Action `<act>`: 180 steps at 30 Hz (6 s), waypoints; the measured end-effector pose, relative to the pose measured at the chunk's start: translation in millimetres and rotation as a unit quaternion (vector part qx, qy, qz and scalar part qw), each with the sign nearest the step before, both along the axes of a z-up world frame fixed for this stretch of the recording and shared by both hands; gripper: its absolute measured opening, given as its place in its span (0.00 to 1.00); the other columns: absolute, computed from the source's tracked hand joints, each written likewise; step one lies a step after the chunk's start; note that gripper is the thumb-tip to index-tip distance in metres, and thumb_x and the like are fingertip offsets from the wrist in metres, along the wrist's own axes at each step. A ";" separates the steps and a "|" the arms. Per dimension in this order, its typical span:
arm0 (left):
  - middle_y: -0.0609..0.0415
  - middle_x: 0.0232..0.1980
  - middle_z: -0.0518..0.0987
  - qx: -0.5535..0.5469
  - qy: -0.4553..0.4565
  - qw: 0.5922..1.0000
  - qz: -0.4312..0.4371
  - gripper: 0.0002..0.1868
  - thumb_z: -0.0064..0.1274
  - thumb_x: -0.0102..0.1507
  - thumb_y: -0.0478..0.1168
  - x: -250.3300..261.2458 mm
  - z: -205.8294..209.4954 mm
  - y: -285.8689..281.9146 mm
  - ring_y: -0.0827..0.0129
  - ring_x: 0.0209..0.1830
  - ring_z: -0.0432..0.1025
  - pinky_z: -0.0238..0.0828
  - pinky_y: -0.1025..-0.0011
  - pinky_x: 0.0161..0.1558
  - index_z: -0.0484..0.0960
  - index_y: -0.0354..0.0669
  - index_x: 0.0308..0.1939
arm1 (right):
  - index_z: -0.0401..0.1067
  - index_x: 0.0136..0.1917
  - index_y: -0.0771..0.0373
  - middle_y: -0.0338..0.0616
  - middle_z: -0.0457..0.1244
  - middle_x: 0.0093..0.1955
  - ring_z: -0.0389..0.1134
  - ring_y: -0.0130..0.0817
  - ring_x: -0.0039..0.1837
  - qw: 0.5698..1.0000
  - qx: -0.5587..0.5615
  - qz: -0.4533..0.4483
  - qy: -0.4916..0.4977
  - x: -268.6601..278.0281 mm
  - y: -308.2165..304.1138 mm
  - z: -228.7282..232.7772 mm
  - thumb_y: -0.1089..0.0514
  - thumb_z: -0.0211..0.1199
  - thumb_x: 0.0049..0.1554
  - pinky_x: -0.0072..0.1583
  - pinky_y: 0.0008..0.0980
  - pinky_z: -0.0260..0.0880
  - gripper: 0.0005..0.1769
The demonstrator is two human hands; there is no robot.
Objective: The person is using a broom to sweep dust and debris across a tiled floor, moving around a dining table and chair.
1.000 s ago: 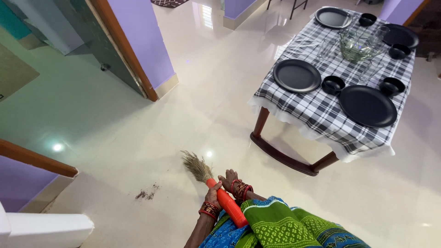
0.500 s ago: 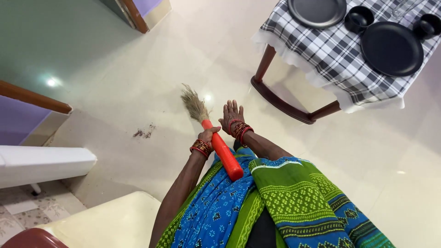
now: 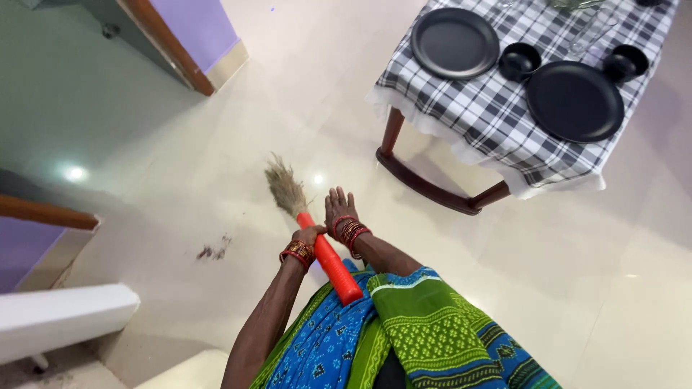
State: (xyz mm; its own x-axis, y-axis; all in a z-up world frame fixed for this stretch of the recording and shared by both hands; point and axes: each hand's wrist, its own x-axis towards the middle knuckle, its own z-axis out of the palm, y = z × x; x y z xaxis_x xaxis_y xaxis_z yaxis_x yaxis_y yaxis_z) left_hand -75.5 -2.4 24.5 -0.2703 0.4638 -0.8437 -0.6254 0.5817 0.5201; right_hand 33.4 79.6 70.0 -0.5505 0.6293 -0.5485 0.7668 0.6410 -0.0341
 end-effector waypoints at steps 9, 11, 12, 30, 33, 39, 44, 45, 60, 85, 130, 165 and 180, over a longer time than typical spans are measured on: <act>0.31 0.54 0.76 -0.069 0.122 0.990 -0.022 0.51 0.66 0.51 0.32 2.2 25.0 52.2 0.44 0.38 0.77 0.81 0.50 0.36 0.54 0.31 0.74 | 0.29 0.84 0.68 0.58 0.21 0.87 0.17 0.55 0.86 0.999 -0.029 -0.020 0.017 -0.9 58.3 -16.2 0.47 0.48 0.64 0.80 0.55 0.20 0.47; 0.32 0.53 0.77 -0.084 0.133 0.987 -0.033 0.50 0.66 0.51 0.33 2.5 23.9 66.1 0.45 0.38 0.77 0.81 0.51 0.36 0.57 0.30 0.74 | 0.28 0.84 0.68 0.58 0.21 0.87 0.16 0.55 0.86 0.999 -0.035 -0.017 0.016 0.0 71.4 -18.0 0.47 0.48 0.64 0.80 0.55 0.20 0.47; 0.32 0.53 0.78 -0.094 0.144 0.984 -0.041 0.49 0.66 0.51 0.34 2.7 22.3 70.3 0.45 0.38 0.77 0.80 0.51 0.36 0.58 0.30 0.74 | 0.28 0.84 0.69 0.59 0.21 0.87 0.16 0.55 0.86 0.999 -0.039 -0.015 0.015 0.8 75.7 -19.0 0.47 0.48 0.64 0.80 0.56 0.20 0.47; 0.31 0.60 0.74 -0.135 0.160 0.978 0.007 0.59 0.67 0.50 0.32 17.6 -1.0 122.2 0.43 0.45 0.76 0.79 0.50 0.43 0.48 0.36 0.79 | 0.27 0.83 0.73 0.65 0.21 0.86 0.16 0.58 0.86 0.997 -0.072 -0.011 0.012 26.0 121.9 -52.0 0.53 0.56 0.58 0.80 0.55 0.20 0.54; 0.31 0.62 0.73 -0.141 0.167 0.976 0.000 0.59 0.68 0.50 0.32 14.7 -2.1 118.4 0.43 0.47 0.76 0.79 0.50 0.44 0.48 0.35 0.80 | 0.27 0.83 0.74 0.66 0.21 0.86 0.16 0.59 0.86 0.996 -0.077 -0.025 0.025 26.2 121.2 -59.6 0.53 0.54 0.61 0.80 0.55 0.19 0.52; 0.31 0.64 0.72 -0.138 0.195 0.971 -0.021 0.60 0.69 0.49 0.32 4.6 -9.4 112.8 0.42 0.49 0.76 0.79 0.50 0.46 0.48 0.34 0.80 | 0.28 0.83 0.71 0.61 0.22 0.86 0.18 0.56 0.86 0.993 -0.059 -0.080 0.056 17.9 116.2 -59.0 0.49 0.46 0.64 0.81 0.52 0.21 0.46; 0.31 0.66 0.74 -0.016 0.176 0.984 -0.026 0.57 0.68 0.48 0.36 2.7 -20.3 117.7 0.42 0.57 0.75 0.77 0.51 0.52 0.55 0.32 0.77 | 0.33 0.84 0.74 0.66 0.27 0.87 0.24 0.60 0.86 0.994 -0.004 -0.078 0.076 4.8 112.7 -47.9 0.52 0.48 0.66 0.80 0.57 0.25 0.43; 0.31 0.66 0.69 -0.041 0.255 0.962 -0.085 0.59 0.72 0.49 0.41 -0.6 -23.2 117.5 0.44 0.54 0.73 0.77 0.54 0.51 0.52 0.31 0.76 | 0.33 0.83 0.70 0.61 0.26 0.86 0.23 0.55 0.86 0.993 -0.018 -0.102 0.055 0.8 115.0 -45.6 0.45 0.52 0.63 0.81 0.50 0.25 0.48; 0.30 0.62 0.74 -0.036 0.158 0.980 -0.115 0.60 0.62 0.54 0.34 19.8 42.1 124.6 0.50 0.47 0.80 0.82 0.58 0.46 0.36 0.40 0.81 | 0.38 0.83 0.64 0.52 0.29 0.87 0.26 0.46 0.87 0.987 0.016 -0.155 0.031 18.1 105.1 -31.4 0.47 0.52 0.64 0.81 0.47 0.30 0.43; 0.35 0.58 0.79 -0.094 0.089 0.979 -0.155 0.57 0.57 0.58 0.38 9.5 95.7 93.8 0.50 0.41 0.83 0.86 0.59 0.41 0.34 0.55 0.82 | 0.46 0.81 0.66 0.56 0.38 0.85 0.37 0.49 0.85 0.989 0.029 -0.139 0.038 31.5 89.6 -89.7 0.44 0.50 0.65 0.79 0.47 0.43 0.39; 0.46 0.46 0.80 0.082 -0.191 0.978 -0.031 0.19 0.55 0.67 0.45 40.7 -110.9 17.2 0.58 0.44 0.76 0.80 0.58 0.46 0.76 0.31 0.52 | 0.42 0.79 0.68 0.61 0.65 0.63 0.72 0.44 0.59 0.791 -0.356 -0.348 0.356 57.5 -47.5 -50.8 0.63 0.72 0.42 0.58 0.41 0.77 0.59; 0.38 0.52 0.81 -0.169 0.023 0.929 -0.327 0.18 0.51 0.68 0.38 238.9 -59.5 -110.1 0.54 0.47 0.80 0.80 0.58 0.41 0.73 0.29 0.58 | 0.50 0.81 0.62 0.52 0.67 0.63 0.72 0.36 0.51 0.578 -0.346 -0.542 0.502 262.8 -257.3 -24.3 0.57 0.73 0.36 0.52 0.34 0.75 0.62; 0.34 0.54 0.80 -0.095 0.016 0.876 -0.472 0.17 0.50 0.69 0.37 310.2 -31.1 -116.3 0.50 0.49 0.80 0.85 0.60 0.46 0.75 0.26 0.58 | 0.59 0.78 0.64 0.49 0.69 0.56 0.70 0.30 0.47 0.506 -0.301 -0.571 0.572 325.9 -294.6 -13.6 0.58 0.70 0.42 0.51 0.27 0.73 0.51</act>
